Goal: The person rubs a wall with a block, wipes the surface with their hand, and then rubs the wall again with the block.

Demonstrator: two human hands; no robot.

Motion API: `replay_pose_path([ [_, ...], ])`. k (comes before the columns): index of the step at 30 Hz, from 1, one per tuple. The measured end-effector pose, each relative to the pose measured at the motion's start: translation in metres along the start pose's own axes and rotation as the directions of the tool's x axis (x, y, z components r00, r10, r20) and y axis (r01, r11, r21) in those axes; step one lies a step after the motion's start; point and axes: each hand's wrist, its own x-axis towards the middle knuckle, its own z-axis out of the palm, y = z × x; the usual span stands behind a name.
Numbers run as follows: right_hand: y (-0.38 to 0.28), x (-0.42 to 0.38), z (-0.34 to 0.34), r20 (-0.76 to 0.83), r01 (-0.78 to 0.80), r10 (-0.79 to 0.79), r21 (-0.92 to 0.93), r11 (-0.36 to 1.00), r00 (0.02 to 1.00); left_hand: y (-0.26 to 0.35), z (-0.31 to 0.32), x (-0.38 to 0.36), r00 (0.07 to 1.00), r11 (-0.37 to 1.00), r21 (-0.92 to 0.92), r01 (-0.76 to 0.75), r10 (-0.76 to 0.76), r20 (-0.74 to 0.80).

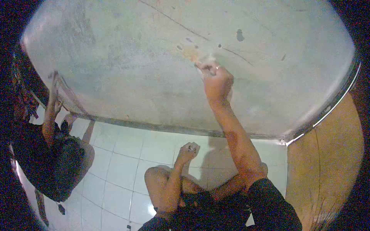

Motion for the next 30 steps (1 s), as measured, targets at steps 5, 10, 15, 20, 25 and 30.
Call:
replay_pose_path([
  [5,0.002,-0.006,0.0,-0.062,0.077,-0.066,0.183,0.98,0.996,-0.002,-0.004,0.001,0.999,0.999,-0.045,0.023,-0.021,0.044],
  [10,0.019,-0.008,0.004,-0.014,0.03,-0.029,0.13,0.991,0.999,0.003,0.001,0.003,0.996,1.0,-0.015,0.024,-0.023,0.088],
  [15,-0.003,0.004,0.006,-0.044,0.071,-0.068,0.074,0.995,0.997,0.005,0.007,-0.002,1.0,0.998,-0.06,0.019,-0.02,-0.009],
  [20,-0.009,-0.007,-0.008,-0.032,0.01,-0.004,0.176,0.984,0.999,-0.006,0.0,0.0,0.993,0.994,-0.092,0.062,-0.053,0.107],
  [25,-0.02,0.006,-0.004,-0.046,0.062,-0.061,0.041,0.997,0.997,0.012,-0.008,0.003,0.989,0.987,-0.102,0.126,-0.118,0.088],
  [30,-0.006,-0.007,-0.005,0.022,0.005,-0.007,0.096,0.995,1.0,-0.002,0.003,0.0,0.998,0.993,-0.105,0.046,-0.042,0.045],
])
